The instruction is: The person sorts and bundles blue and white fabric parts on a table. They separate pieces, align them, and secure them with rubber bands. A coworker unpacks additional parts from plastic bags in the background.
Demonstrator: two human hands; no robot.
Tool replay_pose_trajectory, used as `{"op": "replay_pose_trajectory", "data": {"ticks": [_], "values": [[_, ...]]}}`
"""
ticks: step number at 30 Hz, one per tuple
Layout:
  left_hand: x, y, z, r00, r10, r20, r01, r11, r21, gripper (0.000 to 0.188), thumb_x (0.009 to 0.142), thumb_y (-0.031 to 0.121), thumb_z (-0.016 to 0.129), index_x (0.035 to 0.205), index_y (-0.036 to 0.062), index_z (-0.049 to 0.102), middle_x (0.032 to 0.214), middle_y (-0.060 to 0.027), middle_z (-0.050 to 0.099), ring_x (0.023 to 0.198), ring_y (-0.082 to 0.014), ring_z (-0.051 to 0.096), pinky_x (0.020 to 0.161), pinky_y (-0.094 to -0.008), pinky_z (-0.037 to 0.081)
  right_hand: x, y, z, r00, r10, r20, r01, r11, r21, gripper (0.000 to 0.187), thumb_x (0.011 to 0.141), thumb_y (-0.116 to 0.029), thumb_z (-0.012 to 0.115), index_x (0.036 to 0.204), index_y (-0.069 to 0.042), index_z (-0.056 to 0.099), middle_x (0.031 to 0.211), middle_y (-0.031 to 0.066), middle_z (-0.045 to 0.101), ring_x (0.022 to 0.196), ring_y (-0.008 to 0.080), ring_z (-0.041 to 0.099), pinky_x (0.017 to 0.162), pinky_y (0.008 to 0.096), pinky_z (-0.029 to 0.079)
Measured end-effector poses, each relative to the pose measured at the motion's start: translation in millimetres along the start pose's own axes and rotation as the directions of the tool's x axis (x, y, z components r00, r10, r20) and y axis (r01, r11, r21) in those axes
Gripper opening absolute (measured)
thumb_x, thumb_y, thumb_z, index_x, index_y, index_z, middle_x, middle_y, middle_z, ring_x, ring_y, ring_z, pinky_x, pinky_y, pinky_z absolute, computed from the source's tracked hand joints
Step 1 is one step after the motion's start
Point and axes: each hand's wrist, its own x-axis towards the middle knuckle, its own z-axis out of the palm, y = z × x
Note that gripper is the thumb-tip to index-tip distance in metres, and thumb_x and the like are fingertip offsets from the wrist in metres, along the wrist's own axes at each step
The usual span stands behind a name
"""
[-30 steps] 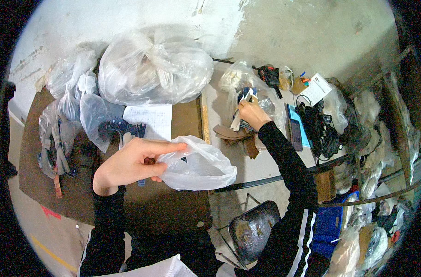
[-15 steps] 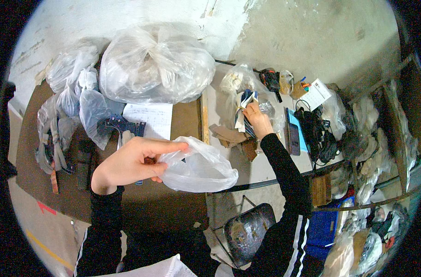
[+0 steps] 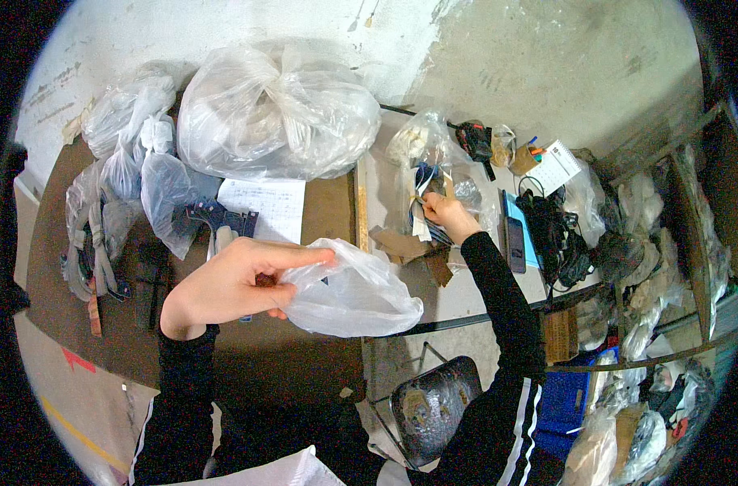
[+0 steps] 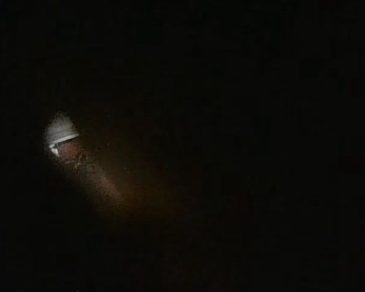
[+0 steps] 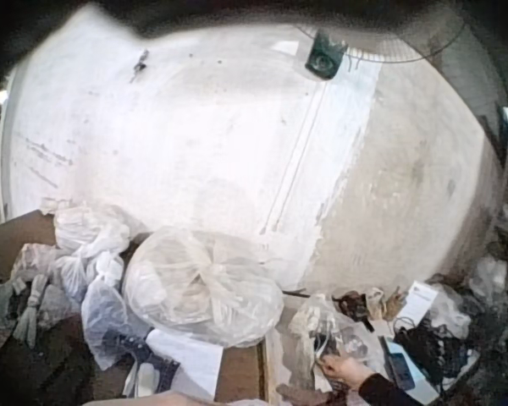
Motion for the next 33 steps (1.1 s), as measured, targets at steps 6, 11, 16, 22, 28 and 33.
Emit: {"op": "replay_pose_trajectory", "data": {"ticks": [6, 11, 16, 22, 28, 33], "values": [[-0.3, 0.9, -1.4, 0.999, -0.041, 0.02, 0.041, 0.999, -0.03, 0.056, 0.085, -0.007, 0.054, 0.138, 0.012, 0.05, 0.116, -0.0039, 0.065, 0.067, -0.0036, 0.055, 0.063, -0.0222, 0.052, 2.0, -10.7, -11.0, 0.994, 0.084, -0.066, -0.063, 0.961, 0.27, 0.013, 0.087, -0.013, 0.061, 0.088, -0.003, 0.053, 0.08, 0.0149, 0.061, 0.075, 0.0356, 0.063, 0.064, 0.0406, 0.049], [-0.9, 0.8, -2.1, 1.0, -0.023, 0.02, 0.023, 1.0, -0.007, 0.056, 0.085, -0.007, 0.054, 0.138, 0.0123, 0.049, 0.115, -0.0036, 0.064, 0.068, -0.004, 0.056, 0.064, -0.0225, 0.053, 2.3, -32.0, -13.6, 0.976, -0.04, -0.212, 0.015, 0.993, -0.121, 0.013, 0.084, -0.013, 0.063, 0.087, -0.004, 0.054, 0.087, 0.012, 0.059, 0.078, 0.0339, 0.062, 0.065, 0.0417, 0.05], [0.8, 1.9, -1.5, 0.999, -0.024, 0.032, 0.024, 1.0, 0.008, 0.055, 0.086, -0.006, 0.054, 0.138, 0.0119, 0.049, 0.112, -0.0037, 0.064, 0.069, -0.0044, 0.056, 0.065, -0.0229, 0.053, -0.8, -25.3, -2.8, 0.99, -0.021, -0.141, 0.004, 0.993, -0.119, 0.013, 0.08, -0.007, 0.065, 0.088, -0.002, 0.055, 0.085, 0.0143, 0.061, 0.077, 0.0341, 0.062, 0.066, 0.0395, 0.05], [-0.1, 2.2, -2.9, 0.999, -0.027, 0.03, 0.026, 0.999, 0.029, 0.055, 0.086, -0.006, 0.054, 0.138, 0.0113, 0.05, 0.113, -0.0041, 0.065, 0.068, -0.0044, 0.055, 0.065, -0.0225, 0.052, 0.8, -26.7, -15.9, 0.993, 0.098, 0.069, -0.108, 0.983, 0.15, 0.01, 0.081, -0.004, 0.063, 0.087, 0.002, 0.057, 0.099, 0.0149, 0.067, 0.078, 0.0275, 0.066, 0.07, 0.034, 0.05], [-0.6, 0.4, -0.5, 1.0, -0.002, 0.008, 0.002, 1.0, 0.007, 0.055, 0.085, -0.005, 0.054, 0.137, 0.0099, 0.05, 0.104, -0.006, 0.065, 0.066, -0.0065, 0.058, 0.064, -0.0235, 0.052, -0.3, -25.4, -20.5, 0.997, 0.073, -0.009, -0.065, 0.934, 0.352, 0.01, 0.081, 0.0, 0.062, 0.082, 0.002, 0.052, 0.098, 0.0143, 0.069, 0.085, 0.0228, 0.067, 0.075, 0.0335, 0.052], [1.0, 1.1, 0.6, 1.0, -0.02, -0.006, 0.02, 0.996, -0.087, 0.055, 0.086, -0.006, 0.054, 0.139, 0.0092, 0.048, 0.112, -0.0019, 0.065, 0.07, -0.0049, 0.056, 0.064, -0.0228, 0.053, -5.1, -40.9, -57.0, 0.966, 0.219, -0.141, -0.131, 0.876, 0.464, 0.01, 0.082, 0.004, 0.06, 0.078, 0.001, 0.051, 0.103, 0.0137, 0.068, 0.086, 0.0165, 0.065, 0.078, 0.0308, 0.052]]}}
